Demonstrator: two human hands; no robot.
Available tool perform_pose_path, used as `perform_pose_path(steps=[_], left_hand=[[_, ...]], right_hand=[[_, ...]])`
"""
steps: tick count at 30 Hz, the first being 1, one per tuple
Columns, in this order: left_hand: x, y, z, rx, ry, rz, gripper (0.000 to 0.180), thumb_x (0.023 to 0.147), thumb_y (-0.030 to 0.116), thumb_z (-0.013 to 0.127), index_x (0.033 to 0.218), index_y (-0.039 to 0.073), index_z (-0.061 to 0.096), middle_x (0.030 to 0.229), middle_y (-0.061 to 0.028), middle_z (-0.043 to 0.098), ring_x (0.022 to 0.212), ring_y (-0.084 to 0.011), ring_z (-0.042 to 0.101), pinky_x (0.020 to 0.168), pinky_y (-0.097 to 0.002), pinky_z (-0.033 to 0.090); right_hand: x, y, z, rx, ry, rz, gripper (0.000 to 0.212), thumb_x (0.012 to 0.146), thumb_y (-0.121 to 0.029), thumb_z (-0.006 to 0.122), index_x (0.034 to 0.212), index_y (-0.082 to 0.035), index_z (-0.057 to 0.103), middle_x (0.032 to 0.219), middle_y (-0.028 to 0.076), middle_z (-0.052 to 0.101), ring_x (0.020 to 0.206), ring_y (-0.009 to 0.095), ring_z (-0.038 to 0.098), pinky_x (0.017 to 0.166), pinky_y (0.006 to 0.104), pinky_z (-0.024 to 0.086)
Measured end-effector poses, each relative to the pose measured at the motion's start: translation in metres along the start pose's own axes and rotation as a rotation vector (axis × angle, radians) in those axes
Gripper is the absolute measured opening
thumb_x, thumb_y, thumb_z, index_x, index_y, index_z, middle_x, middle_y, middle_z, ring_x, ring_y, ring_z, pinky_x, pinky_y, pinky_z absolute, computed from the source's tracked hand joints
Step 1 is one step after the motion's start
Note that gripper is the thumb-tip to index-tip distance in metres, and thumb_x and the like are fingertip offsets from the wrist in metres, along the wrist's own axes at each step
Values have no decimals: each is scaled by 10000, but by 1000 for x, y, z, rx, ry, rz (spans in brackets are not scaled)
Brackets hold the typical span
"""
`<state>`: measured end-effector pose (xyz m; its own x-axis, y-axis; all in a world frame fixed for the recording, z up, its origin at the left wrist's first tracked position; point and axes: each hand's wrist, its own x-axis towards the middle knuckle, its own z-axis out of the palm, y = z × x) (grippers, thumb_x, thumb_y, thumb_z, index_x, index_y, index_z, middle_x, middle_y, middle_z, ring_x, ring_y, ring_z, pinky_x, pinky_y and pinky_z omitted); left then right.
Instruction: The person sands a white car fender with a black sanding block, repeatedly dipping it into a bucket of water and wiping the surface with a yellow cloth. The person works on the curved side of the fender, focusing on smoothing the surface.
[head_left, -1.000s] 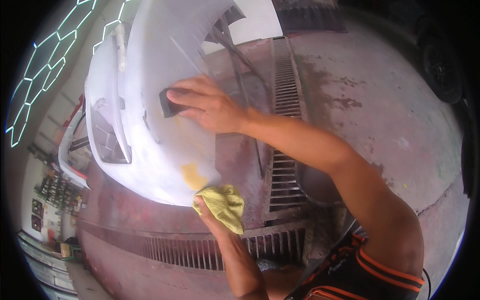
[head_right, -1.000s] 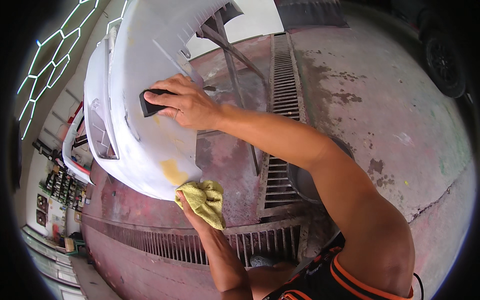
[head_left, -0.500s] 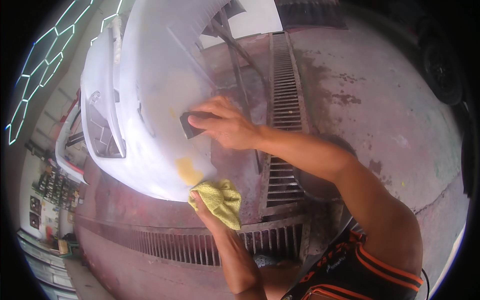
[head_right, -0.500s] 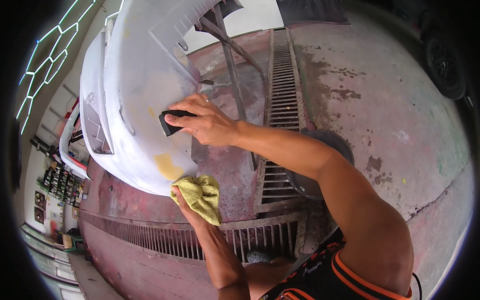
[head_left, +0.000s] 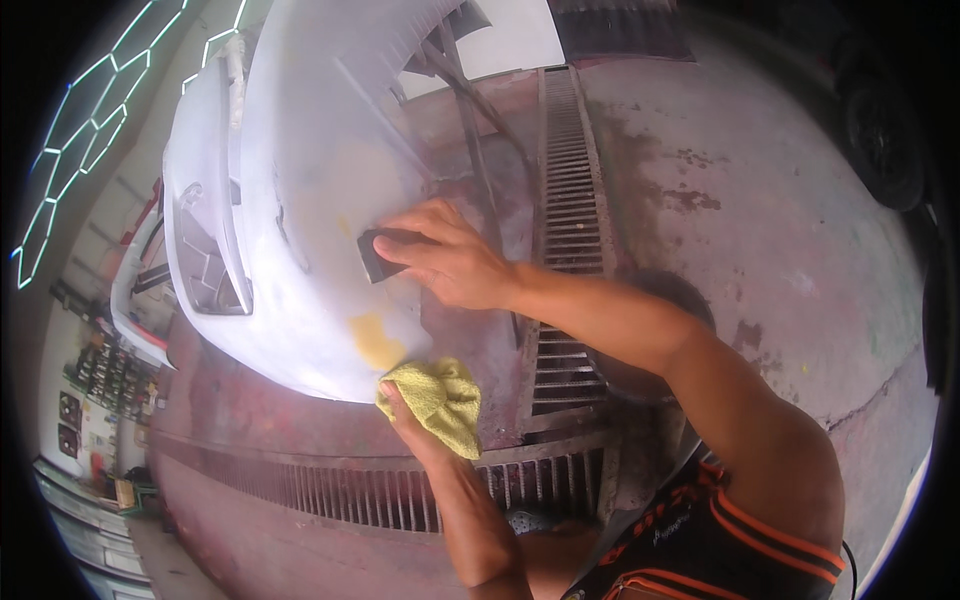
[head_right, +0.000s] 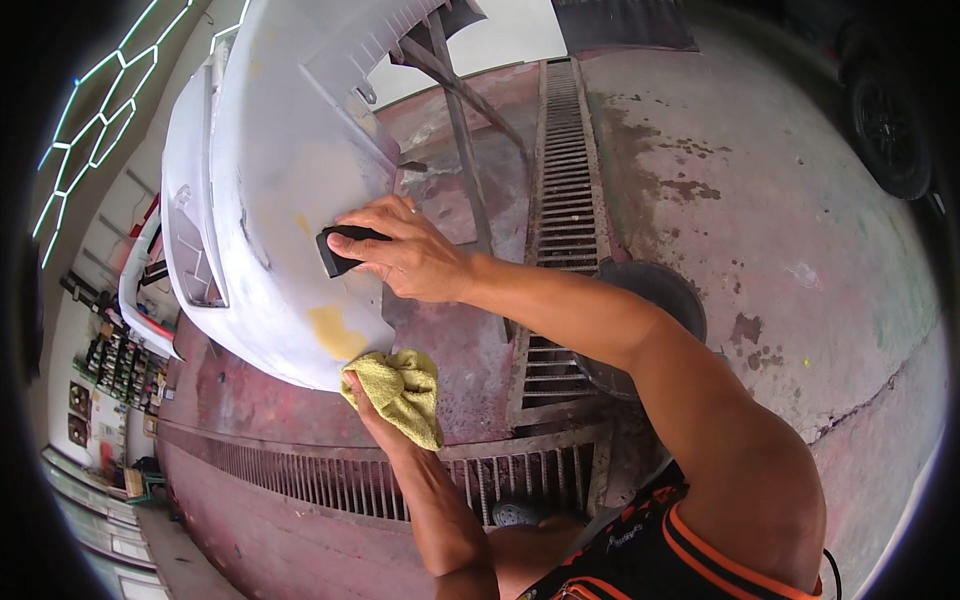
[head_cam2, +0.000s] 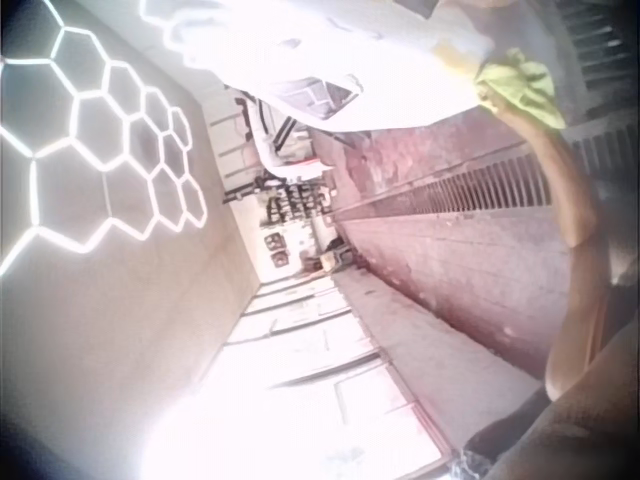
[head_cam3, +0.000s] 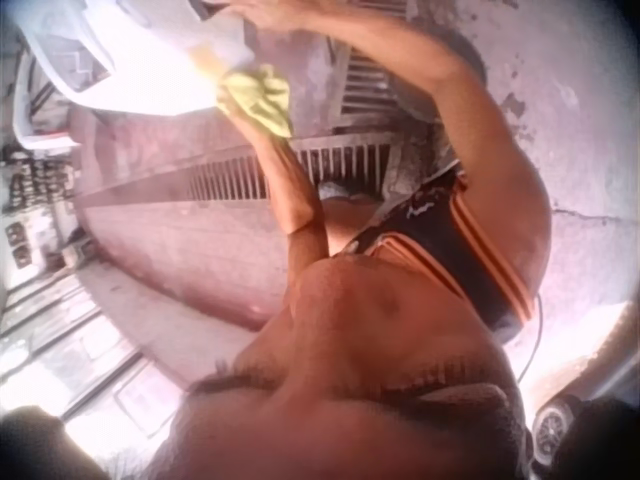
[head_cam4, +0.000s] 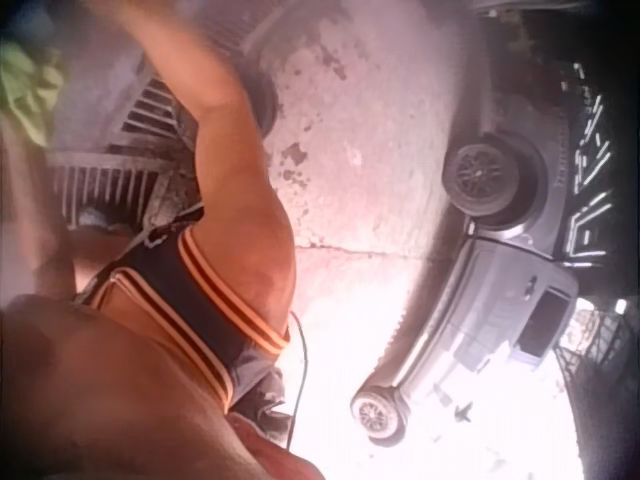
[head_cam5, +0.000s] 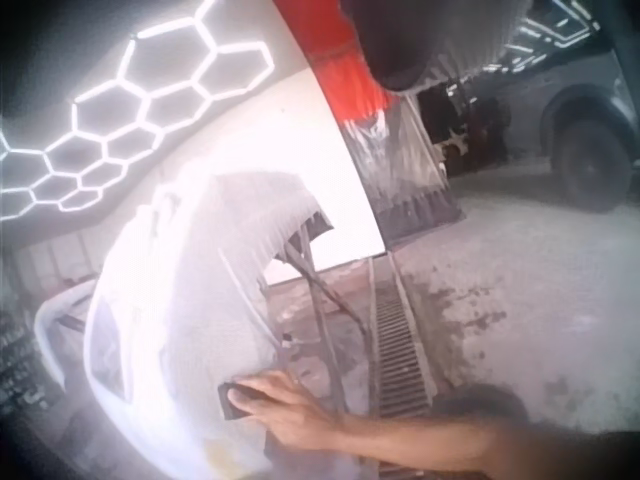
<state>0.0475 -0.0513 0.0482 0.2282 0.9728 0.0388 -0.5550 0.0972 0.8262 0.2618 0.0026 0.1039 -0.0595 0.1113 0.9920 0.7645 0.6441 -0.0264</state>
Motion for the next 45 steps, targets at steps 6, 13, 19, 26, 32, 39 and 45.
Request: perform_pose_path(steps=[6, 13, 19, 26, 32, 39, 45], left_hand=[[8, -10, -18, 17, 31, -4, 696, 1066, 638, 566, 1401, 28, 554, 1096, -194, 698, 917, -316, 728, 771, -419, 614], [5, -6, -14, 23, 25, 13, 684, 1079, 613, 565, 1405, 11, 549, 1125, -195, 695, 946, -321, 728, 788, -430, 607], [1, -2, -5, -12, 4, 3, 560, 1098, 564, 576, 1360, 69, 554, 1141, -111, 623, 977, -249, 675, 803, -392, 588], [3, -3, -9, 18, 26, 11, 609, 1082, 590, 585, 1357, 47, 547, 1122, -140, 647, 930, -270, 694, 772, -391, 593], [1, -2, -5, -14, 13, 19, 533, 1089, 557, 596, 1297, 69, 546, 1102, -100, 616, 904, -238, 667, 742, -355, 579], [-2, -5, -1, -35, -37, 53, 497, 1086, 552, 608, 1246, 85, 550, 1087, -86, 608, 898, -233, 651, 740, -351, 576], [0, -6, -5, -48, -18, 37, 466, 1102, 525, 590, 1259, 88, 553, 1105, -94, 615, 923, -249, 661, 761, -372, 584]], right_hand=[[4, -4, 5, 47, 54, 28, 672, 808, 3, 877, 1443, -139, 708, 1413, 129, 670, 1200, 336, 617, 1048, 448, 463], [9, -5, 13, 86, 71, 109, 770, 799, -38, 893, 1505, -257, 675, 1416, 71, 663, 1249, 317, 596, 1054, 473, 452], [4, -8, 3, 83, 39, 103, 805, 804, -9, 884, 1527, -275, 654, 1418, 75, 656, 1257, 331, 593, 1080, 490, 452], [-14, -6, 5, 39, 41, 119, 774, 818, -65, 895, 1530, -244, 650, 1416, 96, 660, 1220, 328, 599, 1080, 484, 462], [38, -20, 18, 121, 114, 180, 722, 843, -57, 879, 1515, -195, 657, 1430, 95, 632, 1249, 344, 572, 1096, 474, 463], [-12, -26, 6, 17, 28, 182, 733, 852, -49, 868, 1533, -193, 640, 1452, 102, 610, 1251, 345, 567, 1104, 479, 456], [22, -20, 16, 13, 146, 172, 713, 854, -32, 864, 1516, -194, 654, 1404, 100, 637, 1204, 346, 581, 1070, 476, 455]])
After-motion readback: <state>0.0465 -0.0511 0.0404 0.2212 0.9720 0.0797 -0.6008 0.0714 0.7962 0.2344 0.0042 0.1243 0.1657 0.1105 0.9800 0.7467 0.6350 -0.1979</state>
